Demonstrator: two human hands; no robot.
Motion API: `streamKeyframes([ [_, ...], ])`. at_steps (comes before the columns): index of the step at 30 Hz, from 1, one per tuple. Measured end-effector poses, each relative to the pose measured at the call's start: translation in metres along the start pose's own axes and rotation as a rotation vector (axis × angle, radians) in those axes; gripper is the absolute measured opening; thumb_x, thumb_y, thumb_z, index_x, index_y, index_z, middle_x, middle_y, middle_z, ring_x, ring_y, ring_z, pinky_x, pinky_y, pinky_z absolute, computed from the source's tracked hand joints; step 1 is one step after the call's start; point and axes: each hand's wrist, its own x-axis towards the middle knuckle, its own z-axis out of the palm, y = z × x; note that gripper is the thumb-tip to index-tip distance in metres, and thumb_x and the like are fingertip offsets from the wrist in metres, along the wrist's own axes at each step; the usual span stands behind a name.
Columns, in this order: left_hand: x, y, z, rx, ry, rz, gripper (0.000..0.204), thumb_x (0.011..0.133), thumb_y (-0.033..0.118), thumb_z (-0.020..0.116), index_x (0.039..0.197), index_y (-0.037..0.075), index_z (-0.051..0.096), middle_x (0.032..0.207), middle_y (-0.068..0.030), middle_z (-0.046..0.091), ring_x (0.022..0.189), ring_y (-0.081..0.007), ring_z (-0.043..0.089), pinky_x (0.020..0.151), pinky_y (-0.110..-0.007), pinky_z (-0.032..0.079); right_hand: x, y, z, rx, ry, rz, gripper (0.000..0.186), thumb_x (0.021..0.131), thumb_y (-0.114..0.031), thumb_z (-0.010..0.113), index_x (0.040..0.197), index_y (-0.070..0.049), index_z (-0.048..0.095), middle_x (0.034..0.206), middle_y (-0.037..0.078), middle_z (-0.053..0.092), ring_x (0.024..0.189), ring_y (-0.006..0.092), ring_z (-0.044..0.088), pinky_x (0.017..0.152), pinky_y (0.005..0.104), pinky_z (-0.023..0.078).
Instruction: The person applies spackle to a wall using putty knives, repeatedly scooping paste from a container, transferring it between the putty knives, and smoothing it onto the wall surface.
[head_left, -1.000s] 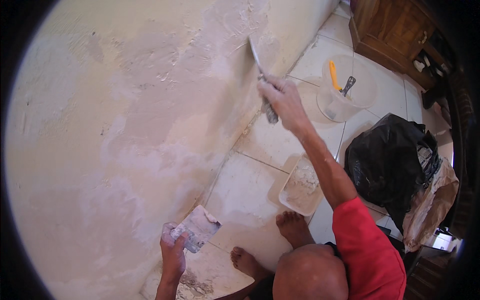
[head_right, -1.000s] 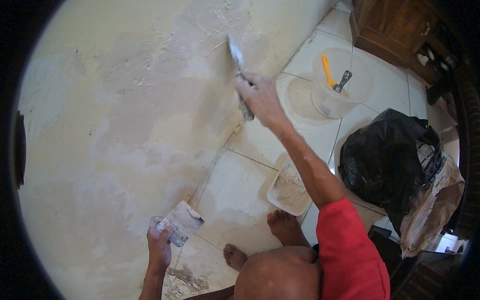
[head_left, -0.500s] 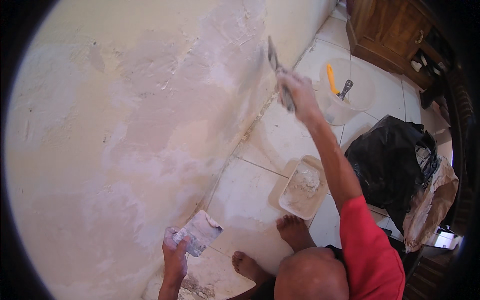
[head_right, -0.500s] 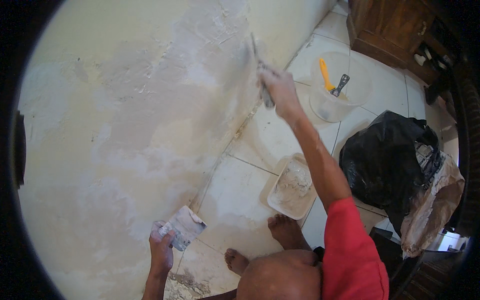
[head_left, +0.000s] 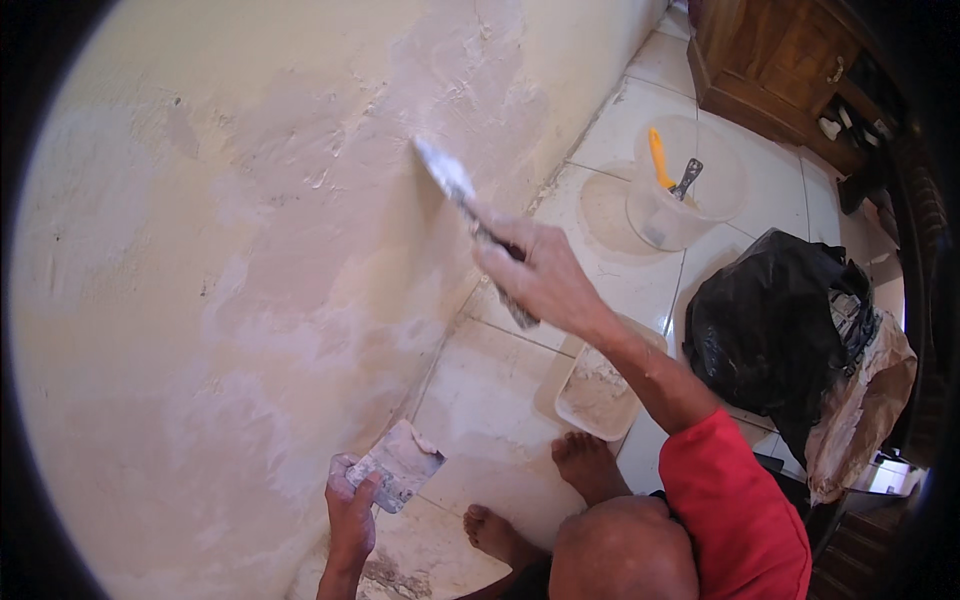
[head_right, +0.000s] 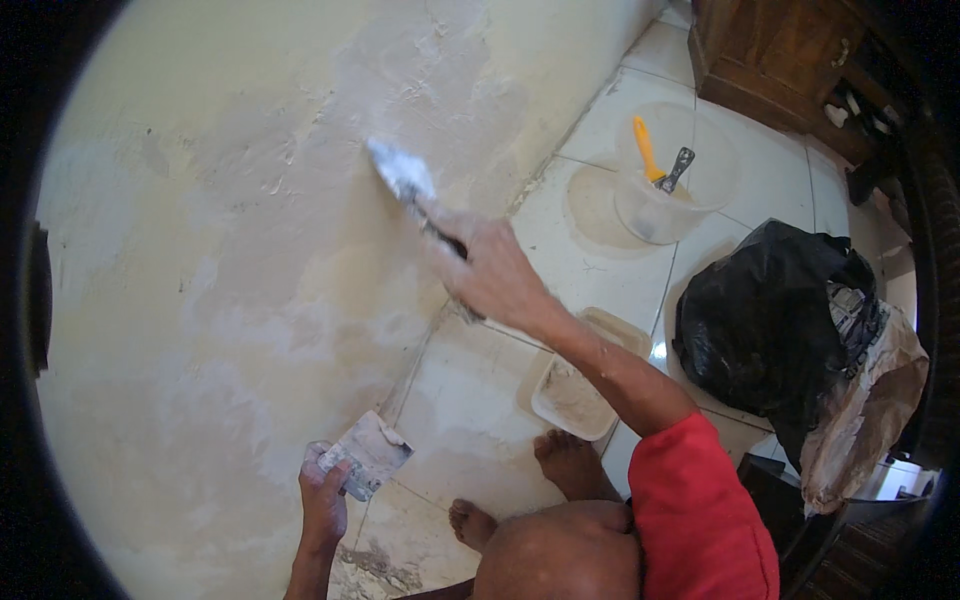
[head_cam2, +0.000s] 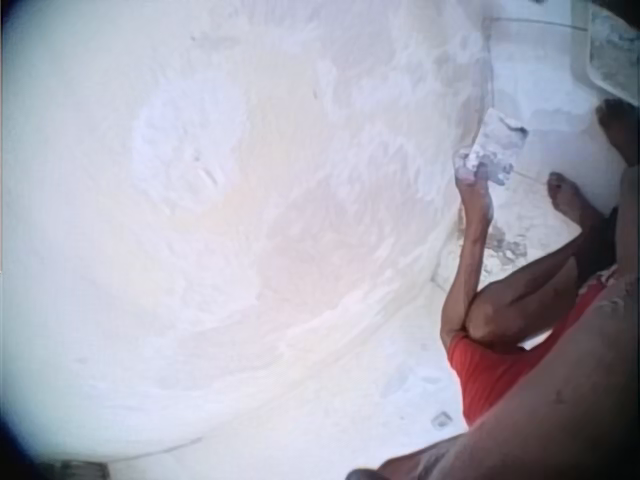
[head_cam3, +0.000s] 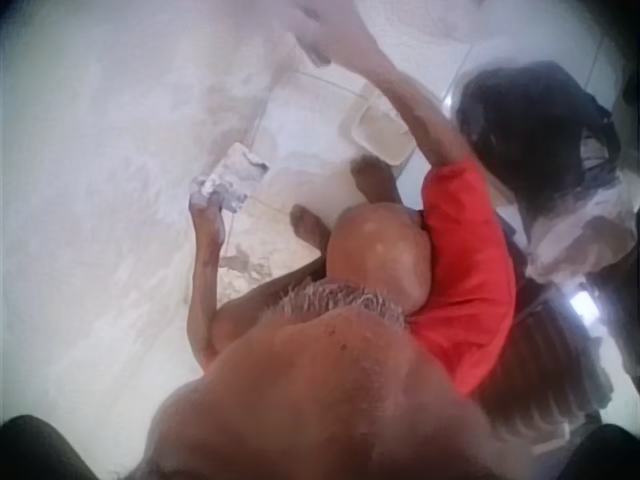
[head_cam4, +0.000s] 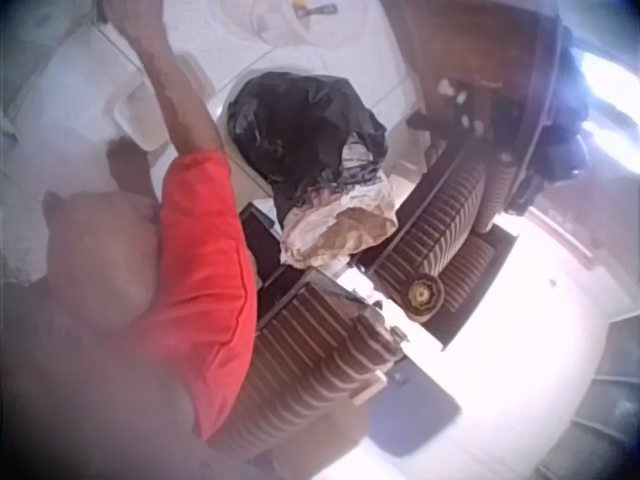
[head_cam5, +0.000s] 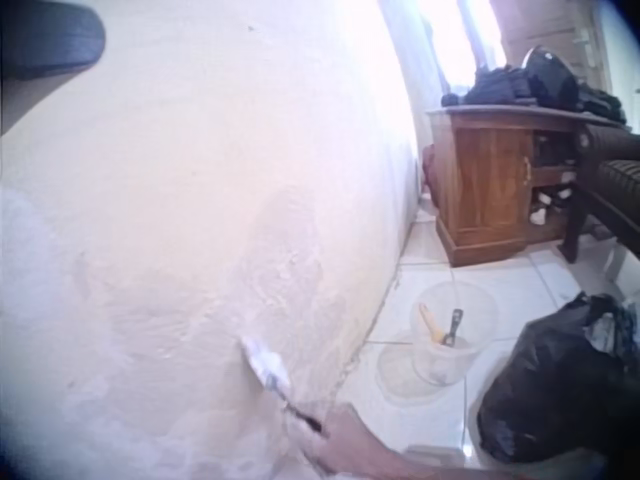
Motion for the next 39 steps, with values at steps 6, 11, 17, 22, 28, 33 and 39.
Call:
streamKeyframes([
  [6, -0.013, 0.001, 0.004, -0.15, 0.13, 0.015, 0.029, 0.091, 0.004, 0.059, 0.118, -0.002, 0.049, 0.105, -0.0078, 0.059, 0.097, -0.0121, 0.057, 0.082, -0.027, 0.048, -0.069, -0.009, -0.025, 0.3, -0.322, 0.35, 0.044, 0.09, -0.018, 0.055, 0.128, 0.003, 0.059, 0.075, 0.004, 0.06, 0.057, 0.0068, 0.053, 0.052, 0.0219, 0.043],
  [11, -0.027, 0.015, 0.023, -0.086, 0.118, 0.214, 0.022, 0.095, 0.005, 0.059, 0.111, 0.001, 0.044, 0.102, -0.0074, 0.057, 0.093, -0.0101, 0.056, 0.08, -0.027, 0.047, -0.127, -0.009, -0.046, 0.707, -0.523, 0.626, 0.038, 0.092, -0.017, 0.048, 0.118, 0.01, 0.057, 0.078, 0.014, 0.064, 0.049, 0.0136, 0.057, 0.042, 0.0227, 0.043],
  [17, -0.034, 0.017, 0.032, 0.216, 0.196, 0.448, 0.022, 0.094, 0.006, 0.061, 0.105, 0.004, 0.042, 0.103, -0.0083, 0.058, 0.092, -0.0133, 0.059, 0.075, -0.024, 0.047, -0.15, -0.026, -0.017, 0.924, -0.704, 0.866, 0.033, 0.094, -0.017, 0.049, 0.111, 0.01, 0.056, 0.08, 0.019, 0.064, 0.048, 0.0159, 0.058, 0.039, 0.0238, 0.045],
  [22, -0.026, 0.014, 0.029, 0.521, -0.015, 0.625, 0.022, 0.093, -0.003, 0.057, 0.103, 0.005, 0.038, 0.119, -0.022, 0.061, 0.111, -0.0263, 0.063, 0.08, -0.032, 0.053, -0.145, -0.029, -0.001, 1.115, -0.697, 0.96, 0.035, 0.093, -0.019, 0.052, 0.113, 0.009, 0.055, 0.078, 0.015, 0.062, 0.045, 0.0123, 0.053, 0.038, 0.0229, 0.043],
  [28, -0.025, 0.014, 0.021, 0.938, -0.111, 0.795, 0.028, 0.088, -0.011, 0.055, 0.105, 0.005, 0.039, 0.118, -0.0246, 0.065, 0.104, -0.0356, 0.068, 0.08, -0.037, 0.057, -0.153, -0.001, -0.017, 1.456, -0.68, 0.848, 0.036, 0.09, -0.022, 0.055, 0.11, 0.008, 0.057, 0.076, 0.015, 0.06, 0.044, 0.0139, 0.053, 0.036, 0.0264, 0.041],
  [33, -0.026, 0.023, 0.024, 0.842, 0.086, 0.387, 0.015, 0.093, -0.002, 0.054, 0.102, 0.003, 0.044, 0.112, -0.0183, 0.069, 0.084, -0.0277, 0.071, 0.07, -0.033, 0.056, -0.102, -0.022, -0.046, 1.026, -0.369, 0.43, 0.033, 0.088, -0.012, 0.052, 0.111, 0.011, 0.055, 0.075, 0.017, 0.059, 0.048, 0.0183, 0.054, 0.045, 0.03, 0.046],
  [39, -0.023, 0.008, 0.013, 0.852, -0.002, 0.395, 0.021, 0.093, 0.007, 0.058, 0.107, 0.008, 0.043, 0.113, -0.0094, 0.07, 0.073, -0.0292, 0.07, 0.061, -0.037, 0.055, -0.035, -0.043, -0.042, -0.113, -0.026, -0.284, 0.056, 0.082, -0.001, 0.059, 0.137, -0.009, 0.055, 0.086, 0.007, 0.056, 0.062, 0.0168, 0.056, 0.055, 0.0277, 0.048],
])
